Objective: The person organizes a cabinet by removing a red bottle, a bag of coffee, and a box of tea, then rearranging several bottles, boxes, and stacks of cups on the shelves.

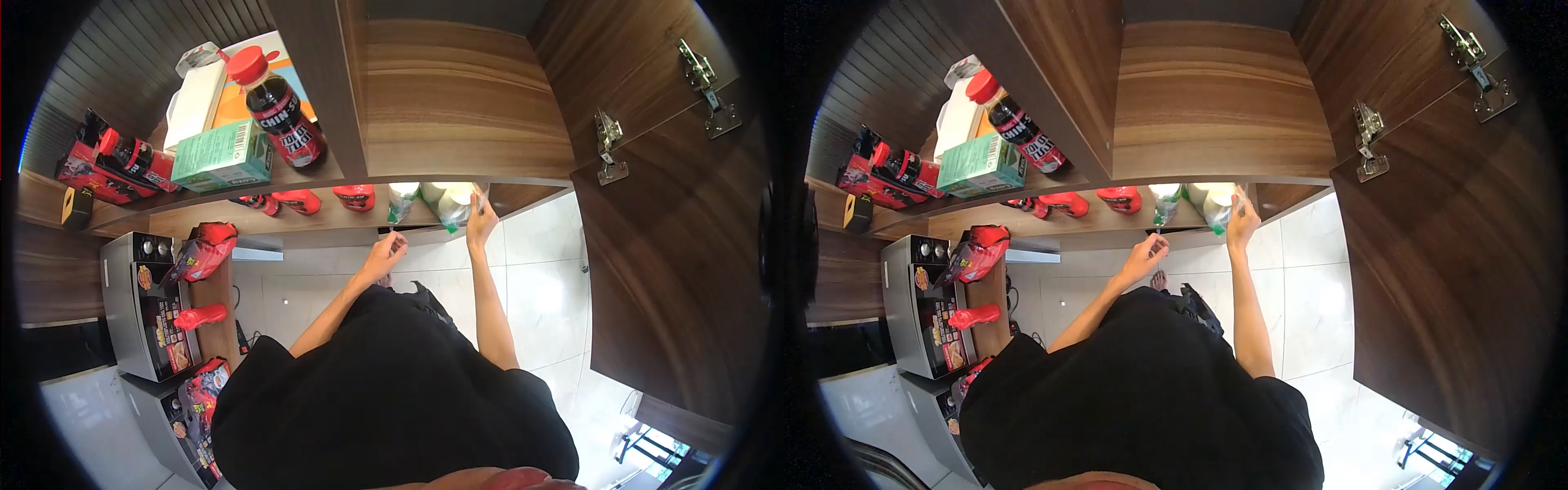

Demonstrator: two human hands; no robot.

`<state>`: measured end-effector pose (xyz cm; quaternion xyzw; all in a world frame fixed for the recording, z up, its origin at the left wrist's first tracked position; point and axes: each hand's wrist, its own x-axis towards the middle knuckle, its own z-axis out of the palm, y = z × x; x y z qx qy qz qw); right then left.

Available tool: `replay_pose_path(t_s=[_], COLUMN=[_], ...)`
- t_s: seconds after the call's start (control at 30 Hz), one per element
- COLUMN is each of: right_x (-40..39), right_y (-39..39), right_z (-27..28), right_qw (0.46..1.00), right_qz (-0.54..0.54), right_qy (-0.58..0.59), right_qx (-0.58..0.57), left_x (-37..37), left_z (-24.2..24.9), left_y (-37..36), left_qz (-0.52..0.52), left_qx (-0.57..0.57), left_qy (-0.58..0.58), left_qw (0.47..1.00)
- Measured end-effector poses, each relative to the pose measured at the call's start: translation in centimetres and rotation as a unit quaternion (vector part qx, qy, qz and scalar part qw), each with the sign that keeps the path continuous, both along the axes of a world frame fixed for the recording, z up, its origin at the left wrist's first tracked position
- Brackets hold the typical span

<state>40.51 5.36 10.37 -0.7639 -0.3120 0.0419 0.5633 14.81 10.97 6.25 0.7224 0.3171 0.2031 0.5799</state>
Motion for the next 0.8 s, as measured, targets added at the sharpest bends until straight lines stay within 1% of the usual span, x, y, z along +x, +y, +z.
replay_pose_path(t_s=[0.03,0.07,0.1,0.13,0.2,0.23,0.27,0.3,0.37,0.4,0.47,0.5,0.53,0.57,0.6,0.63,0.67,0.7,0.73,0.8], right_x=[-0.1,-0.2,-0.1,0.1,-0.4,-0.3,-0.2,0.0,-0.2,-0.4,-1.3,-1.7,-1.9,-2.2,-2.3,-2.4,-2.3,-2.1,-1.8,-1.6], right_y=[-0.7,-1.9,-3.1,-4.3,-7.5,-9.0,-10.4,-11.9,-13.8,-14.4,-15.1,-15.0,-14.7,-14.2,-13.5,-13.7,-12.6,-11.1,-9.7,-6.5], right_z=[0.7,1.5,1.5,1.5,5.2,5.9,6.5,8.1,11.7,13.9,18.0,19.4,20.7,21.9,23.3,24.0,25.6,27.0,28.6,32.7], right_qw=[1.0,0.999,1.0,0.998,0.997,0.996,0.995,0.994,0.99,0.989,0.984,0.985,0.984,0.981,0.975,0.986,0.984,0.973,0.969,0.951], right_qz=[0.006,0.012,0.026,0.042,0.078,0.087,0.095,0.105,0.13,0.143,0.168,0.171,0.173,0.176,0.172,0.116,0.082,0.069,0.027,0.078], right_qy=[0.002,0.011,-0.014,-0.04,0.003,0.013,0.025,-0.008,-0.043,-0.023,0.016,-0.007,-0.03,-0.053,-0.055,-0.039,-0.064,-0.025,-0.047,-0.051], right_qx=[-0.002,-0.029,0.004,0.038,-0.003,0.006,0.017,-0.024,-0.028,-0.038,-0.057,-0.016,0.025,0.066,0.131,0.11,0.143,0.22,0.241,0.295], left_x=[0.4,0.7,1.2,1.4,2.0,2.2,2.4,2.7,3.3,3.5,3.7,3.6,3.5,3.5,3.7,3.8,4.1,4.7,5.3,6.6], left_z=[0.8,1.8,2.2,2.0,3.1,3.9,4.9,6.3,8.7,8.6,9.8,11.0,12.5,14.3,16.3,18.4,20.6,23.0,25.3,29.6], left_y=[-0.1,-0.2,-0.3,-0.3,-0.9,-1.4,-1.8,-2.3,-3.7,-4.3,-6.0,-6.6,-6.9,-7.2,-7.4,-7.6,-7.3,-6.7,-6.0,-4.2], left_qz=[-0.009,-0.016,-0.021,-0.034,-0.018,-0.011,-0.021,-0.028,-0.043,-0.072,-0.083,-0.088,-0.084,-0.057,-0.03,-0.002,0.024,0.045,0.067,0.103], left_qx=[0.027,0.055,0.084,0.087,0.147,0.176,0.168,0.19,0.23,0.207,0.166,0.146,0.161,0.202,0.243,0.283,0.314,0.34,0.365,0.404], left_qy=[-0.004,-0.008,-0.013,0.009,0.002,0.001,0.025,0.016,-0.001,-0.012,-0.071,-0.1,-0.13,-0.167,-0.201,-0.235,-0.267,-0.272,-0.277,-0.266], left_qw=[1.0,0.998,0.996,0.996,0.989,0.984,0.985,0.981,0.972,0.976,0.98,0.98,0.975,0.963,0.948,0.93,0.911,0.899,0.887,0.869])
